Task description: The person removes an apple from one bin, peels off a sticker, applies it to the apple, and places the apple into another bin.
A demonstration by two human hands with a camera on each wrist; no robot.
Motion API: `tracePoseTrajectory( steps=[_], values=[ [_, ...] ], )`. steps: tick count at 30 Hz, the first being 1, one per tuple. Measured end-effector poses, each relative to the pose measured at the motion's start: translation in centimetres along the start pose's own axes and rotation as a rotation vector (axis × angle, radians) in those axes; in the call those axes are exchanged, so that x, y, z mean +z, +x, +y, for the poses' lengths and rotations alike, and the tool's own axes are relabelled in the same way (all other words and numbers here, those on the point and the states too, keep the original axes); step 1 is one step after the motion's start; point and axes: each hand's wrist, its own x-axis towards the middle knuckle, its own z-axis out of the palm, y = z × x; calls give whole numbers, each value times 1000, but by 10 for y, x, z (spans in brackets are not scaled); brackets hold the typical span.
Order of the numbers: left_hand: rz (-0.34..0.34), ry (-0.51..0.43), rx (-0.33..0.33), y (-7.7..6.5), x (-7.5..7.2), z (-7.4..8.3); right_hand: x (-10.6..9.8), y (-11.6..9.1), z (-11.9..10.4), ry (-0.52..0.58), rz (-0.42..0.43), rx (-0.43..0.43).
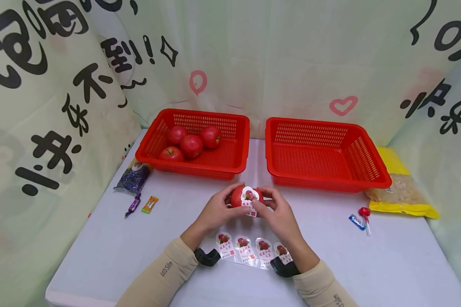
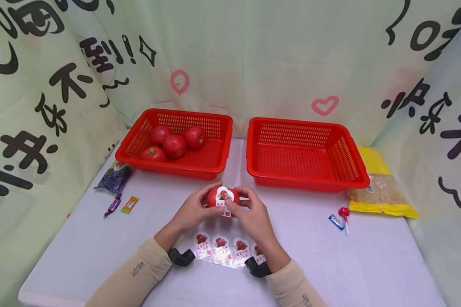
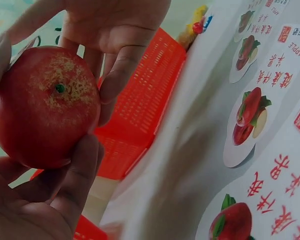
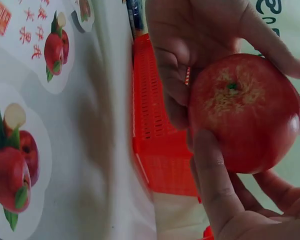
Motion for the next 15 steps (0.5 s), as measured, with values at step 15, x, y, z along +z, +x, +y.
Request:
tracePoseTrajectory(
  steps=[15],
  values=[
    [7, -30, 16, 0, -3, -2, -7, 4, 11, -26, -33, -174]
  ],
)
